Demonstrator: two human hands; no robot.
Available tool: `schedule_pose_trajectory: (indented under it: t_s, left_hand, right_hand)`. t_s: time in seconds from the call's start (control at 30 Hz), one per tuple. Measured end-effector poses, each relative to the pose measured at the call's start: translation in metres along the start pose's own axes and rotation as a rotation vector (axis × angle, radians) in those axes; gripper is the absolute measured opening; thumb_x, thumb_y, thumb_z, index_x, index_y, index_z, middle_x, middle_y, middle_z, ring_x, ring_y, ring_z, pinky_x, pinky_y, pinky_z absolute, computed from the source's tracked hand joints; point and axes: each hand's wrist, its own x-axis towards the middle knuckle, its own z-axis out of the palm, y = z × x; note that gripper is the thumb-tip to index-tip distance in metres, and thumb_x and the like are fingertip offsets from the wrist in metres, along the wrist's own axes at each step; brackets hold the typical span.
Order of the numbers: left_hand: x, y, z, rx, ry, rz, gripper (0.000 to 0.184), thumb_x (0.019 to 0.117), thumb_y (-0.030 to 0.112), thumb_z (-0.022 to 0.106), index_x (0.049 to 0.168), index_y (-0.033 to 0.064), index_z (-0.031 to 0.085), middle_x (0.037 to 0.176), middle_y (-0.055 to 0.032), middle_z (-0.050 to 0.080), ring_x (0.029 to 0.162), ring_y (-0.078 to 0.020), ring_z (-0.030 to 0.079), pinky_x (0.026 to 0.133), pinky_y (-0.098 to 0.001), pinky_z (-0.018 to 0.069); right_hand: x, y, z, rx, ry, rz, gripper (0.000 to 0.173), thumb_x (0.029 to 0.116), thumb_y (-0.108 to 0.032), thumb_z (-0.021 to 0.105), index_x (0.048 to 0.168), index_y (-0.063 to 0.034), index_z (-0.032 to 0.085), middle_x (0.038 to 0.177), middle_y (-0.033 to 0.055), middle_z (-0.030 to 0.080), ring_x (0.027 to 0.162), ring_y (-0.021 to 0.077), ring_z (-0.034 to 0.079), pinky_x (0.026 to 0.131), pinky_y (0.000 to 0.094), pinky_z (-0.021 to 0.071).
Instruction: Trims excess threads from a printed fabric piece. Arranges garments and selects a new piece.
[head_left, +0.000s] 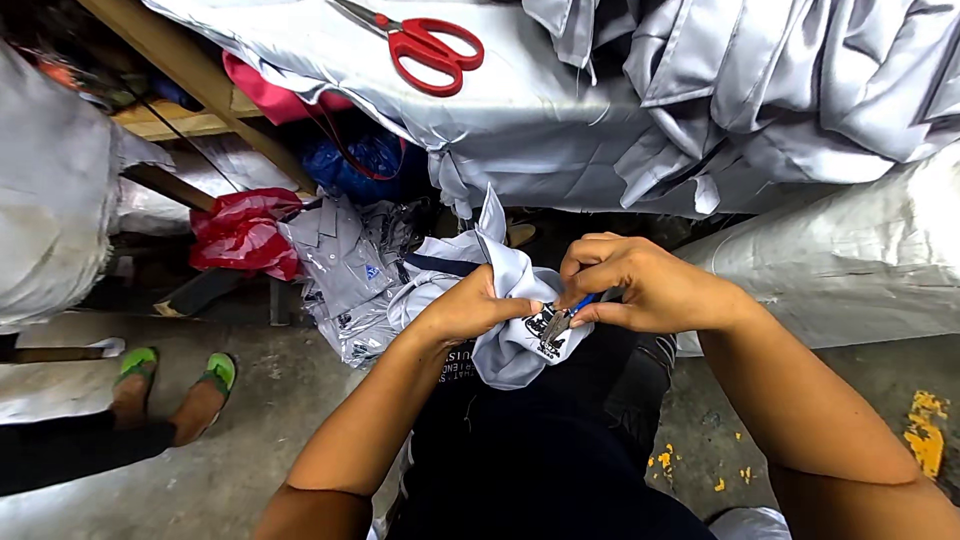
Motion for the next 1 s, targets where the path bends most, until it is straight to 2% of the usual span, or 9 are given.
schedule_pose_trajectory:
  t_s: [0.6, 0.73, 0.87, 0.93, 1.0]
  left_hand:
    - [0.001, -0.002, -0.001, 0.005, -0.044, -0.001, 0.018, 0.0888, -0.010, 0.062, 0.096, 0.0059, 0.066, 0.080, 0.0015, 0.072, 0.071, -0.0026, 0.068, 0.068, -0.0197, 0.0574]
    - [-0.003, -0.001, 0.003, 0.005, -0.019, -0.002, 0.019, 0.0875, -0.012, 0.061, 0.094, 0.0051, 0.067, 0.077, 0.0008, 0.071, 0.066, -0.0020, 0.066, 0.063, -0.0176, 0.0557]
    - [-0.004, -0.003, 0.003, -0.056, 0.007, 0.001, 0.020, 0.0902, -0.010, 0.059, 0.097, 0.0065, 0.068, 0.081, 0.0007, 0.072, 0.068, -0.0026, 0.067, 0.065, -0.0186, 0.0568]
    - [-0.005, -0.005, 0.002, -0.139, 0.017, -0.012, 0.020, 0.0931, -0.007, 0.059, 0.102, 0.0083, 0.069, 0.086, 0.0005, 0.074, 0.073, -0.0037, 0.069, 0.069, -0.0207, 0.0591]
    - [-0.007, -0.005, 0.000, -0.246, 0.044, -0.019, 0.024, 0.0930, -0.007, 0.057, 0.106, 0.0095, 0.068, 0.090, -0.0009, 0.076, 0.078, -0.0063, 0.072, 0.073, -0.0239, 0.0608]
  right_hand:
    - [-0.004, 0.001, 0.008, 0.000, 0.010, 0.003, 0.009, 0.0838, -0.019, 0.075, 0.084, -0.0120, 0.080, 0.090, -0.0011, 0.067, 0.093, 0.0120, 0.061, 0.083, 0.0287, 0.0497]
    - [-0.005, 0.002, 0.007, 0.019, 0.012, 0.010, 0.008, 0.0835, -0.018, 0.075, 0.084, -0.0110, 0.079, 0.090, -0.0010, 0.068, 0.094, 0.0117, 0.062, 0.084, 0.0284, 0.0503]
    - [-0.007, 0.003, 0.007, 0.013, 0.057, 0.008, 0.008, 0.0848, -0.018, 0.074, 0.084, -0.0105, 0.078, 0.090, -0.0005, 0.067, 0.094, 0.0127, 0.061, 0.085, 0.0288, 0.0504]
    - [-0.010, 0.003, 0.006, 0.007, 0.104, 0.025, 0.010, 0.0852, -0.018, 0.074, 0.087, -0.0096, 0.079, 0.091, 0.0005, 0.067, 0.095, 0.0125, 0.062, 0.085, 0.0282, 0.0510]
    - [-0.015, 0.000, 0.002, 0.004, 0.161, 0.099, 0.015, 0.0868, -0.018, 0.073, 0.096, -0.0069, 0.077, 0.098, 0.0026, 0.067, 0.098, 0.0107, 0.062, 0.087, 0.0251, 0.0537]
